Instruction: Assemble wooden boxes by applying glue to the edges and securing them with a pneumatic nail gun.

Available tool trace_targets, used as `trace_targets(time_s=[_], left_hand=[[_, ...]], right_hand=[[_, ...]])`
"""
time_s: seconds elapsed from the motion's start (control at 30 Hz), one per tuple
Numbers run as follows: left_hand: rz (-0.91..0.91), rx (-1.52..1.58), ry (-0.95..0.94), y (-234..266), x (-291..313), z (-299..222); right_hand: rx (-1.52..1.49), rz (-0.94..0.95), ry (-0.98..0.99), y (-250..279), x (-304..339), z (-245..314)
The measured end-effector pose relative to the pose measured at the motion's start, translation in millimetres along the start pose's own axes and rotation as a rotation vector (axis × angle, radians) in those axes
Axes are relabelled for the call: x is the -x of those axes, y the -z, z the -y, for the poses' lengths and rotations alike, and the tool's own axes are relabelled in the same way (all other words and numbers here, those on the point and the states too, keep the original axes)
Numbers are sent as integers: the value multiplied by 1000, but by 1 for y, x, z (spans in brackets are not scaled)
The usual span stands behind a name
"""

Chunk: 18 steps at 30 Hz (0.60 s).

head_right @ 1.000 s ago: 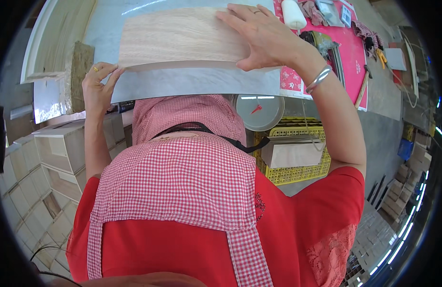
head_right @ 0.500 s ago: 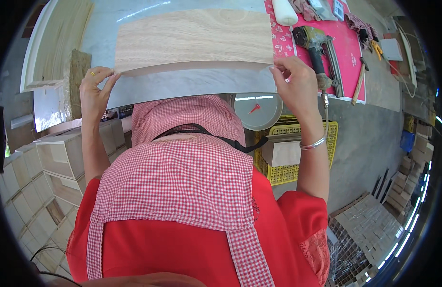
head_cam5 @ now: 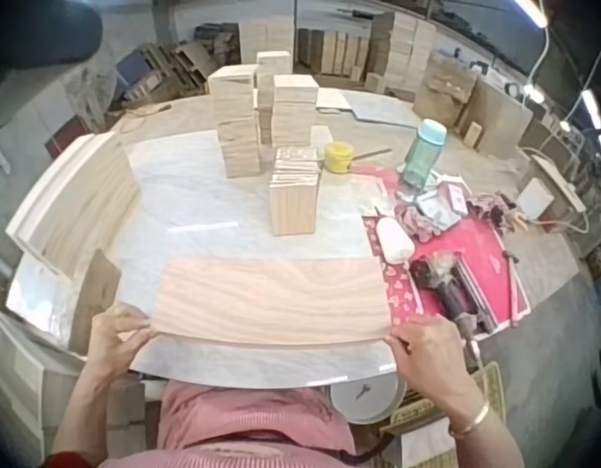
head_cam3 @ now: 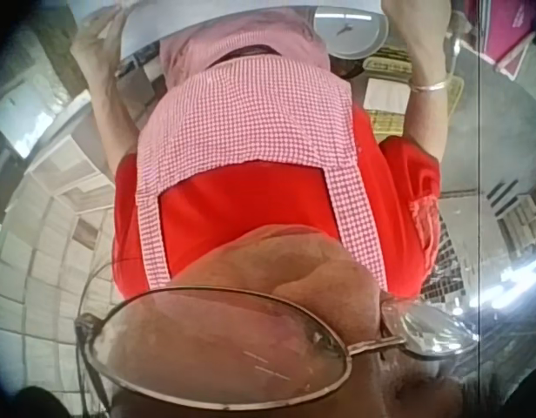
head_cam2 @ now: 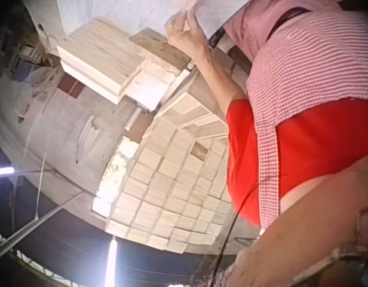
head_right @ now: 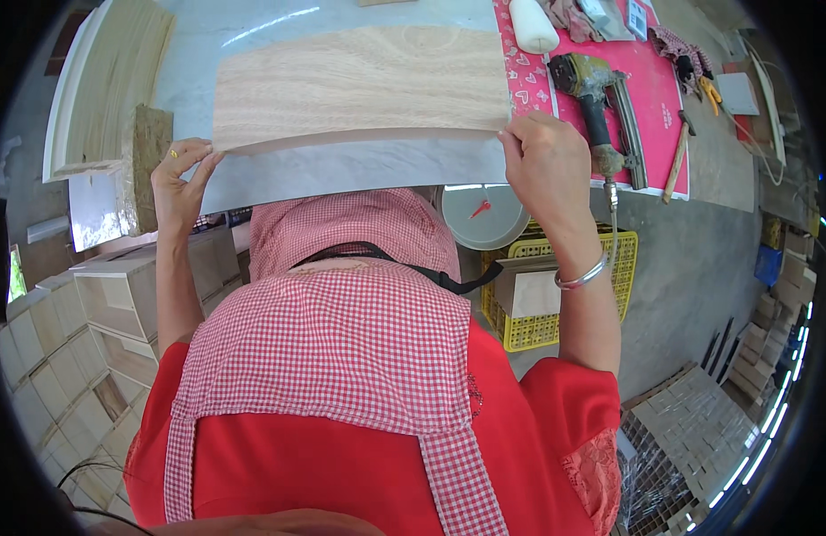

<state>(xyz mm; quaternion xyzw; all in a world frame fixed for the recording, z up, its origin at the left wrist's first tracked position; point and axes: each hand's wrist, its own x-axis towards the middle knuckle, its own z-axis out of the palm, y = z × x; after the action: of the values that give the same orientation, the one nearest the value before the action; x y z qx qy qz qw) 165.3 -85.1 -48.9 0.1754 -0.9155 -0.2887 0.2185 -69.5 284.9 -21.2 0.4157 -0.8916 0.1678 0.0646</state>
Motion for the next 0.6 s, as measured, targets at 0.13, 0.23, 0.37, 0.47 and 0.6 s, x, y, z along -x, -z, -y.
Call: trace_targets(time_s=[0.13,0.23,0.37,0.47,0.6], left_hand=[[31,54,27,1,2,4],[79,6,52,5,-2,-3],[51,-11,44,4,0,-3],[60,-21,47,5,1,-3],[77,-48,65,8,0,-6]], right_hand=[[-103,7,-3,-1,2,-2],[-265,12,7,1,0,-13],[-453,-32,-11,-11,5,-26],[-522,-40,-81,-21,14,-25],[-530,-24,-223,-42,31,-30]])
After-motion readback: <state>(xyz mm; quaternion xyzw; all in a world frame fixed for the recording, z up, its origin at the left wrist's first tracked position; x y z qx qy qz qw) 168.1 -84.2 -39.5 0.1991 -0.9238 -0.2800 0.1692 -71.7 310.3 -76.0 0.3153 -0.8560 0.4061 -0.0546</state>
